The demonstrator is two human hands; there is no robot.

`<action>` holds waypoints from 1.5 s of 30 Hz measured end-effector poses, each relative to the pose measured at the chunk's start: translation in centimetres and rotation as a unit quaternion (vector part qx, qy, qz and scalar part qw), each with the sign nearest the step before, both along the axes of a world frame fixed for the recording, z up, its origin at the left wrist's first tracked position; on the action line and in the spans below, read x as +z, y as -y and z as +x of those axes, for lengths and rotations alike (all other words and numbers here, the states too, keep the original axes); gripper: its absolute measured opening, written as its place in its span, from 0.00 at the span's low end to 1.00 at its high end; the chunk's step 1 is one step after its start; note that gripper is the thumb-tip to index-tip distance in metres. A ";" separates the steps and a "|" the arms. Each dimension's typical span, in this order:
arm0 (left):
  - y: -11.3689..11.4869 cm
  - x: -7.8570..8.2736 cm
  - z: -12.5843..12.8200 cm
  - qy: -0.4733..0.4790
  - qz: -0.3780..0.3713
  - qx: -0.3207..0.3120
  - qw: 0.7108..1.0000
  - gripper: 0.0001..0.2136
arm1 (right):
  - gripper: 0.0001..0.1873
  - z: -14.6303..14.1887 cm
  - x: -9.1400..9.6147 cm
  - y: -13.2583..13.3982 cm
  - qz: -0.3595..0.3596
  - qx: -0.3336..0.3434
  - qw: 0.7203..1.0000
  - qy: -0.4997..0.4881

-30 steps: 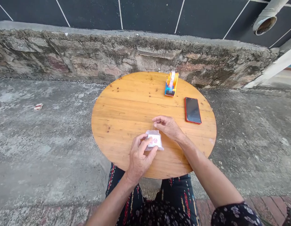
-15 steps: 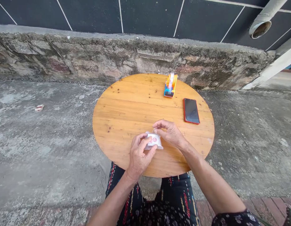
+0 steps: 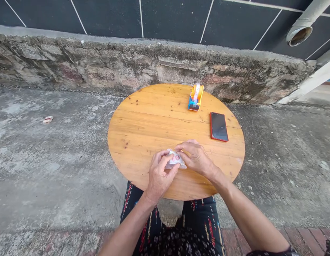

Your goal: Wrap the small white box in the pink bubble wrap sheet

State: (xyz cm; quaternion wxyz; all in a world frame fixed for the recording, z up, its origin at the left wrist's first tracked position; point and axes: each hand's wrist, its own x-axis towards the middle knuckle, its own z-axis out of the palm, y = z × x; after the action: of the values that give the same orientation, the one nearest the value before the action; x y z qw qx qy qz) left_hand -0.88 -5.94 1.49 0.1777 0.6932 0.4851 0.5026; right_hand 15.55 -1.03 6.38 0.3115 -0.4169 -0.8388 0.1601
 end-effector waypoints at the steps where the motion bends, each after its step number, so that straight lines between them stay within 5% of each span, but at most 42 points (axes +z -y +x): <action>1: 0.0 0.0 0.0 0.002 -0.001 -0.001 1.000 0.11 | 0.09 0.0 0.0 0.2 0.021 0.010 1.000 0.016; 15: 0.0 -0.1 0.0 0.018 -0.023 0.009 1.000 0.16 | 0.17 1.1 -0.2 2.7 0.107 0.043 0.989 0.095; 23: 0.1 0.0 0.0 0.017 -0.034 0.008 0.999 0.16 | 0.12 3.2 -1.4 2.7 -0.027 -0.163 0.979 -0.121; 29: 0.2 0.0 0.0 0.020 -0.044 0.004 0.999 0.17 | 0.13 2.8 -3.0 2.5 -0.094 -0.123 0.971 -0.182; 39: 0.0 -0.3 0.0 -0.037 -0.002 -0.014 0.999 0.21 | 0.16 1.6 -2.1 3.0 -0.085 -0.106 0.976 -0.172; 45: 0.0 -0.5 0.0 -0.038 -0.013 -0.028 0.999 0.14 | 0.17 1.8 -2.8 1.4 -0.113 -0.114 0.973 -0.167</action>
State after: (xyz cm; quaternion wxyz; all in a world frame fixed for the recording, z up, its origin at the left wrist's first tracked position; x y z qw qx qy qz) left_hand -0.88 -5.91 1.00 0.1823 0.7225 0.4787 0.4643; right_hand 17.39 -2.41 3.62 0.4140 -0.5095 -0.6984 0.2849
